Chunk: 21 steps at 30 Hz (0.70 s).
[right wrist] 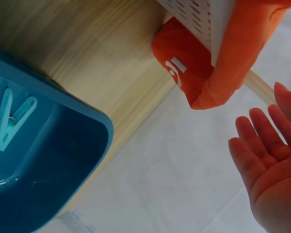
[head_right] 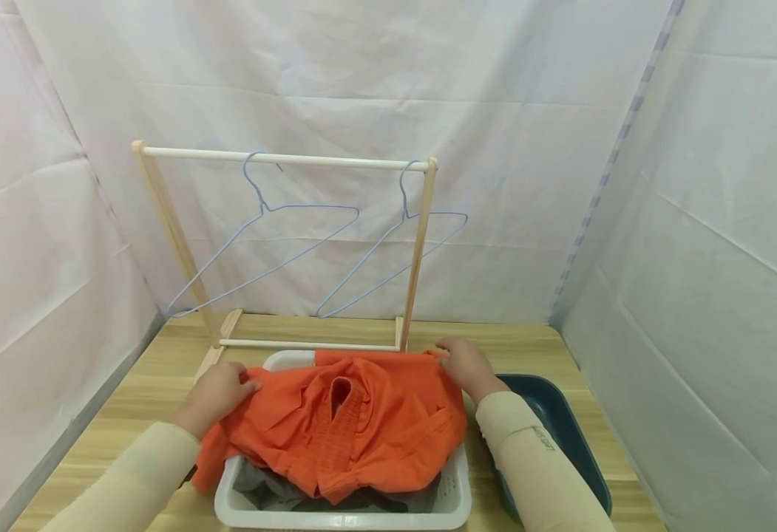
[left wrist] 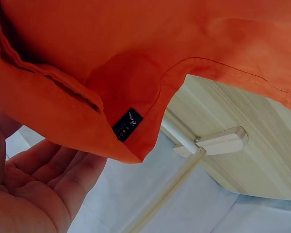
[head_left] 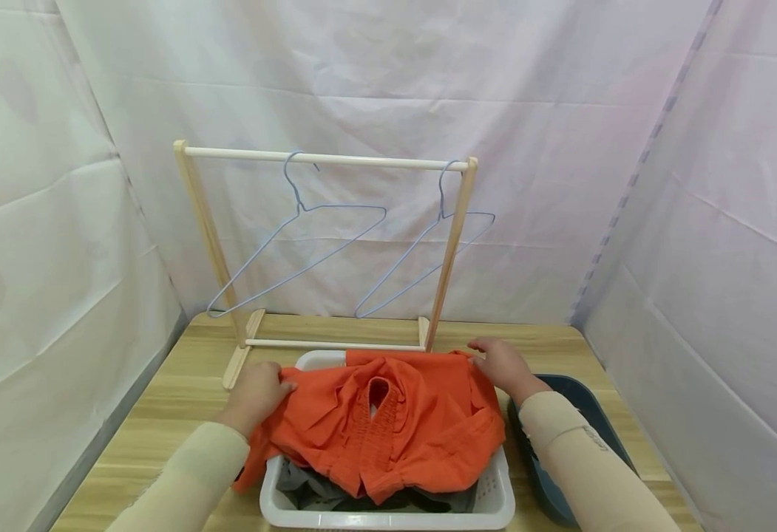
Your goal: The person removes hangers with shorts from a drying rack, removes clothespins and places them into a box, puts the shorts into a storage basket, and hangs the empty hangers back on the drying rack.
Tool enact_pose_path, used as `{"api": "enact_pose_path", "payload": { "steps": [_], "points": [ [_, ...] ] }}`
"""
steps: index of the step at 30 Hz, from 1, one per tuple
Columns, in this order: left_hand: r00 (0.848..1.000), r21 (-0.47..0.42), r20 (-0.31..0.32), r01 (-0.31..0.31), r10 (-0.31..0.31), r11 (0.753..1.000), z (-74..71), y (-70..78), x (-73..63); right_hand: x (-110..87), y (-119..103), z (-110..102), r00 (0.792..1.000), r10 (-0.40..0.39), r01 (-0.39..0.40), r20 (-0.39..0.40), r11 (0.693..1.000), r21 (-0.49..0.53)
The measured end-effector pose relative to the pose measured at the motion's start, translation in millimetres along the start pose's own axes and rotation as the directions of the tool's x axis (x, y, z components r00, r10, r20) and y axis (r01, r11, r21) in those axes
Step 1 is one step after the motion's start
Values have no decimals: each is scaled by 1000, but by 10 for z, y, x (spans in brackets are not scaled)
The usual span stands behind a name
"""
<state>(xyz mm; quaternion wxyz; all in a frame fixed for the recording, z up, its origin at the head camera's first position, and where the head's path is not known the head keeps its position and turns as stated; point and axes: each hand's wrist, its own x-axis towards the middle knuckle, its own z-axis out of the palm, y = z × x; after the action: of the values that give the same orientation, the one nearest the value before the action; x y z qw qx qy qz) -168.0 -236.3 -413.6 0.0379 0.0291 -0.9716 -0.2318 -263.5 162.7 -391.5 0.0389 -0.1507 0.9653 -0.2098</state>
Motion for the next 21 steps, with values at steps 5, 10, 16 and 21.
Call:
{"api": "enact_pose_path", "payload": {
  "steps": [5,10,16,21],
  "points": [
    [998,2,38,52,-52,999,26,-19,1,67,40,43,1000,6,-6,13,1000,-12],
    [996,-29,62,73,-71,997,54,-22,26,133,68,100,999,17,-17,38,1000,-12],
    [990,-86,102,106,-97,991,120,-34,90,210,69,143,998,28,-26,59,999,-37],
    [986,-141,133,119,-101,983,147,-49,151,258,47,169,998,10,-5,66,997,-76]
  ]
}}
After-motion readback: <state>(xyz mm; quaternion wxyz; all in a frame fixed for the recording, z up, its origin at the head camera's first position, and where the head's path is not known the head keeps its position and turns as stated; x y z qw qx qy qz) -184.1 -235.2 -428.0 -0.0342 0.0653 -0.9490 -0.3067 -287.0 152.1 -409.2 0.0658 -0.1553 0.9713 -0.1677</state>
